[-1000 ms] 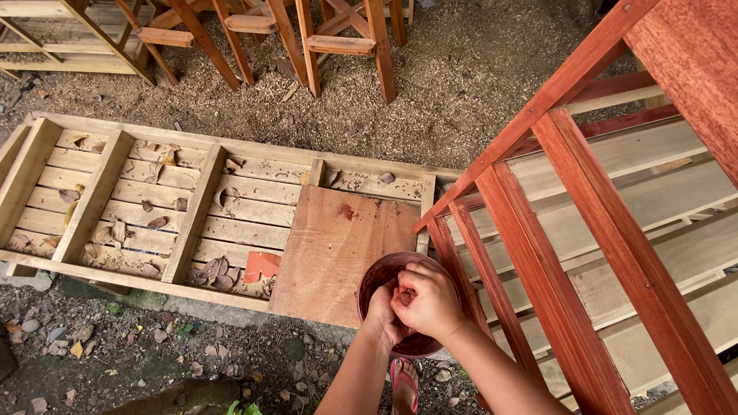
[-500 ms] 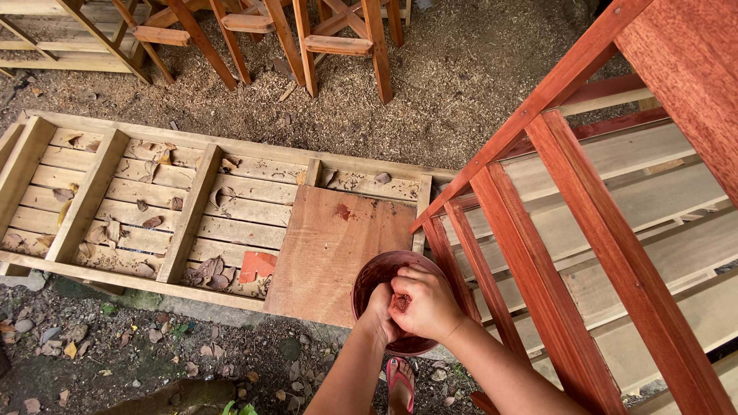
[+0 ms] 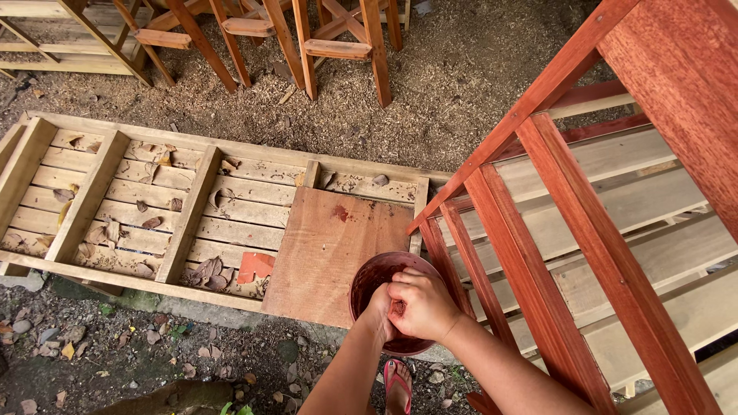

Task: The person moves a wooden slatted rack frame, dips a hand into a bucket of reddish stain, and rubs the stain onto the frame's rails and edges using a cloth and their hand, working around the frame to coat the unfinished wood surfaces.

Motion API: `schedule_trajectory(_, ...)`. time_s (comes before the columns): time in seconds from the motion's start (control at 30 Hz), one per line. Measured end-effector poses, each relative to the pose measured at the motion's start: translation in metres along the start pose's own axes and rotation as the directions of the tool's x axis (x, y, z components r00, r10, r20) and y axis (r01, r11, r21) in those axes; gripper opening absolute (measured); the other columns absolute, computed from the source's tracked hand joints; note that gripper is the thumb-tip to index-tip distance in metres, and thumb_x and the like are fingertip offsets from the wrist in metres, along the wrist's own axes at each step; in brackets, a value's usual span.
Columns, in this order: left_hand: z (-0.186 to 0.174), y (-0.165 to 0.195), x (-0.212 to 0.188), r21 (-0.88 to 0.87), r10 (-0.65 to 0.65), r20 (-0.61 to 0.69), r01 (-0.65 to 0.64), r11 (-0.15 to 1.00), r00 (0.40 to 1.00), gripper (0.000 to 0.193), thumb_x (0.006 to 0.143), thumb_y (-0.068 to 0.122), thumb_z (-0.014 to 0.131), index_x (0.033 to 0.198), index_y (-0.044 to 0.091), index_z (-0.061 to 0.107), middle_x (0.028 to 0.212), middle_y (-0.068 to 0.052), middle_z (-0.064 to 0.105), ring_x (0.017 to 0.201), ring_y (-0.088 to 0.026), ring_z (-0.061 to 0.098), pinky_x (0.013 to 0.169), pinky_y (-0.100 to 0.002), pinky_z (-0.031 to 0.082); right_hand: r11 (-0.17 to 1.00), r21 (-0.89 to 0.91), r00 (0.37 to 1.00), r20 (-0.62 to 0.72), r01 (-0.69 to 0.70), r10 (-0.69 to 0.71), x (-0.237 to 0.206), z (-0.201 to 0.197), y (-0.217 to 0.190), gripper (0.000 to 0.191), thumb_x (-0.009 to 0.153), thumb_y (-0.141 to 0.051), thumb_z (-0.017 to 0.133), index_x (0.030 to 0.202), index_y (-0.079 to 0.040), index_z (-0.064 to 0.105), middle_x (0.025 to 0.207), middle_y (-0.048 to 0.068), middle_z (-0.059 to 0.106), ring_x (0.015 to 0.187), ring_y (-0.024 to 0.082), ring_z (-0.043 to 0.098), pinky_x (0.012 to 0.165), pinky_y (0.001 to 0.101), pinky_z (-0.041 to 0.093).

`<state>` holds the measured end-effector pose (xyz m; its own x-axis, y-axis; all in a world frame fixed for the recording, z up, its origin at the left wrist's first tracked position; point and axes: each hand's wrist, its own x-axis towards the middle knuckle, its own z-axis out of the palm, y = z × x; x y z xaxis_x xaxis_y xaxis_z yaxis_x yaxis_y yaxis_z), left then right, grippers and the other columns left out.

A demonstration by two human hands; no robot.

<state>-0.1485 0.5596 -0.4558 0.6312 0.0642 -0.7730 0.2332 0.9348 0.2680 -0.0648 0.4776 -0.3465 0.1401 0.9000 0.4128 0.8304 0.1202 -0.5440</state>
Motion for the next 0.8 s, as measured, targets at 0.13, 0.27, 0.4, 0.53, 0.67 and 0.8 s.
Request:
schedule_trajectory(0.13, -0.005, -0.003, 0.013, -0.004, 0.047, -0.012, -0.047, 0.999, 0.999, 0.029, 0.096, 0.026, 0.045, 0.1, 0.009, 0.068, 0.095, -0.011, 0.074, 0.083, -0.022, 0.071, 0.072, -0.038, 0.06, 0.985, 0.049, 0.984, 0.081, -0.165, 0.161, -0.003, 0.002, 0.0, 0.018, 0.066, -0.012, 0.079, 0.078, -0.002, 0.069, 0.089, 0.014, 0.072, 0.086, 0.034, 0.069, 0.078, 0.0426, 0.058)
schedule_trajectory(0.27, -0.009, 0.007, 0.016, 0.161, 0.105, -0.101, -0.088, 0.983, 0.989, 0.028, 0.095, 0.026, 0.047, 0.097, 0.009, 0.069, 0.094, -0.009, 0.073, 0.087, -0.022, 0.07, 0.078, -0.037, 0.056, 0.912, 0.007, 0.911, -0.042, -0.411, 0.411, -0.002, 0.01, -0.007, 0.021, 0.065, -0.014, 0.08, 0.08, -0.003, 0.069, 0.088, 0.013, 0.072, 0.082, 0.033, 0.07, 0.072, 0.0432, 0.057)
schedule_trajectory(0.4, -0.009, 0.016, 0.009, 0.296, 0.089, -0.196, -0.028, 0.955, 0.977, 0.029, 0.093, 0.024, 0.047, 0.099, 0.01, 0.071, 0.091, -0.008, 0.07, 0.086, -0.022, 0.063, 0.077, -0.039, 0.051, 0.727, 0.029, 0.718, -0.135, -0.686, 0.682, -0.004, 0.017, -0.016, 0.02, 0.071, -0.017, 0.079, 0.074, -0.003, 0.065, 0.082, 0.013, 0.07, 0.077, 0.033, 0.07, 0.07, 0.0429, 0.057)
schedule_trajectory(0.53, 0.0, 0.017, -0.001, 0.224, 0.034, -0.231, 0.019, 0.974, 0.972, 0.029, 0.096, 0.025, 0.052, 0.108, 0.01, 0.074, 0.097, -0.009, 0.076, 0.088, -0.02, 0.069, 0.077, -0.037, 0.054, 0.668, 0.061, 0.654, -0.155, -0.742, 0.74, -0.007, 0.018, -0.018, 0.021, 0.07, -0.018, 0.08, 0.075, -0.003, 0.066, 0.082, 0.016, 0.07, 0.078, 0.035, 0.07, 0.071, 0.0438, 0.056)
schedule_trajectory(0.67, 0.0, 0.009, -0.002, 0.335, 0.088, -0.337, 0.032, 0.942, 0.937, 0.029, 0.099, 0.026, 0.057, 0.111, 0.007, 0.075, 0.091, -0.012, 0.066, 0.075, -0.022, 0.059, 0.065, -0.042, 0.048, 0.484, 0.077, 0.483, -0.038, -0.872, 0.875, -0.013, 0.016, -0.018, 0.024, 0.074, -0.025, 0.08, 0.084, -0.006, 0.069, 0.091, 0.014, 0.075, 0.083, 0.032, 0.073, 0.078, 0.0407, 0.057)
schedule_trajectory(0.8, -0.012, 0.0, 0.006, 0.357, 0.149, -0.323, -0.025, 0.934, 0.935, 0.033, 0.1, 0.025, 0.055, 0.112, 0.002, 0.075, 0.091, -0.013, 0.074, 0.071, -0.021, 0.065, 0.061, -0.042, 0.048, 0.486, 0.133, 0.487, -0.029, -0.864, 0.873, -0.017, 0.007, -0.026, 0.029, 0.074, -0.027, 0.081, 0.092, -0.007, 0.072, 0.099, 0.012, 0.077, 0.093, 0.027, 0.075, 0.086, 0.037, 0.057)
